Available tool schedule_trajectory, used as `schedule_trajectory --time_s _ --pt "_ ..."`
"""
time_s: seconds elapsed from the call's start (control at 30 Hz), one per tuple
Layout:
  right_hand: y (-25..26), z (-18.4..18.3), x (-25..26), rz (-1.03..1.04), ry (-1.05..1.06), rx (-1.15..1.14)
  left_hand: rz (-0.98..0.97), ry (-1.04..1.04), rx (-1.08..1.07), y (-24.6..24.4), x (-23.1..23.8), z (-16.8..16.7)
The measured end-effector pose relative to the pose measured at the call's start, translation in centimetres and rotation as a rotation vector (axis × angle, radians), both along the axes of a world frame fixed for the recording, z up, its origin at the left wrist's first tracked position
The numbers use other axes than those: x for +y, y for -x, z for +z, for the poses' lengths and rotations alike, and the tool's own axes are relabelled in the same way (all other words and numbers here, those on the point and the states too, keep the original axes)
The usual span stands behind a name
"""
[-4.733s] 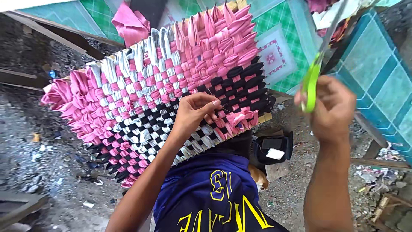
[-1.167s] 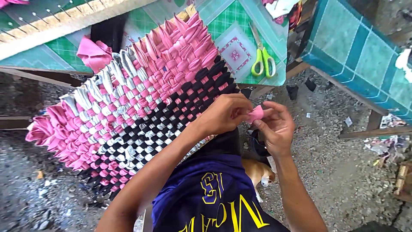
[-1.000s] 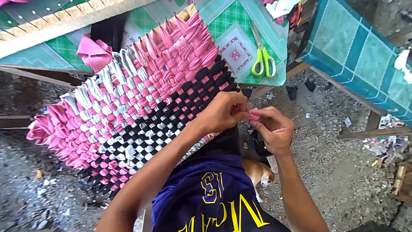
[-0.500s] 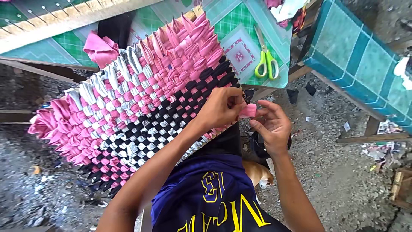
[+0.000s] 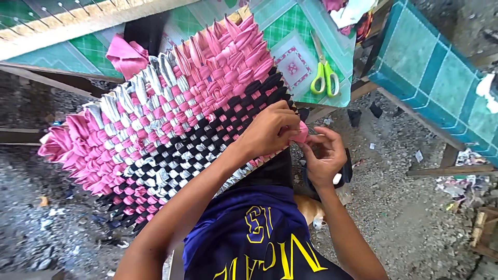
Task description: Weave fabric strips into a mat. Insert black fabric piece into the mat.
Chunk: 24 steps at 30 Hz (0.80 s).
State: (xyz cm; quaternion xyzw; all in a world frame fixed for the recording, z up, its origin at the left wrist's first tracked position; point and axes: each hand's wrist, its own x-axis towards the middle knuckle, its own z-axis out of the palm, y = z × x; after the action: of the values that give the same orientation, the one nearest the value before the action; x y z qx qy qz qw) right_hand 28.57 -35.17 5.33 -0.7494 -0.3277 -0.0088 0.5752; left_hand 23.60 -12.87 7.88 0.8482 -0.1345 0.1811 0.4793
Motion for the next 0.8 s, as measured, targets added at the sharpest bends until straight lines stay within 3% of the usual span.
schedule_trajectory --time_s 0.27,0.47,0.63,0.8 --pt "0.7 -1.5 -0.4 -0.078 -0.012 -0.12 -0.049 -0.081 -0.043 -0.1 0.3 -0.5" --pt "0.6 -4.1 -0.2 -0.135 -0.015 -0.382 -0.078 -0.14 -0.147 0.4 0.1 -0.6" --pt "0.8 -5.0 -0.3 -0.094 0.015 -0.589 -0.108 -0.094 -0.104 1.3 0.1 -1.6" --pt "0.6 -6.2 -1.8 -0.025 0.105 -0.587 -0.077 -0.053 -0.027 1.4 -0.4 -2.1"
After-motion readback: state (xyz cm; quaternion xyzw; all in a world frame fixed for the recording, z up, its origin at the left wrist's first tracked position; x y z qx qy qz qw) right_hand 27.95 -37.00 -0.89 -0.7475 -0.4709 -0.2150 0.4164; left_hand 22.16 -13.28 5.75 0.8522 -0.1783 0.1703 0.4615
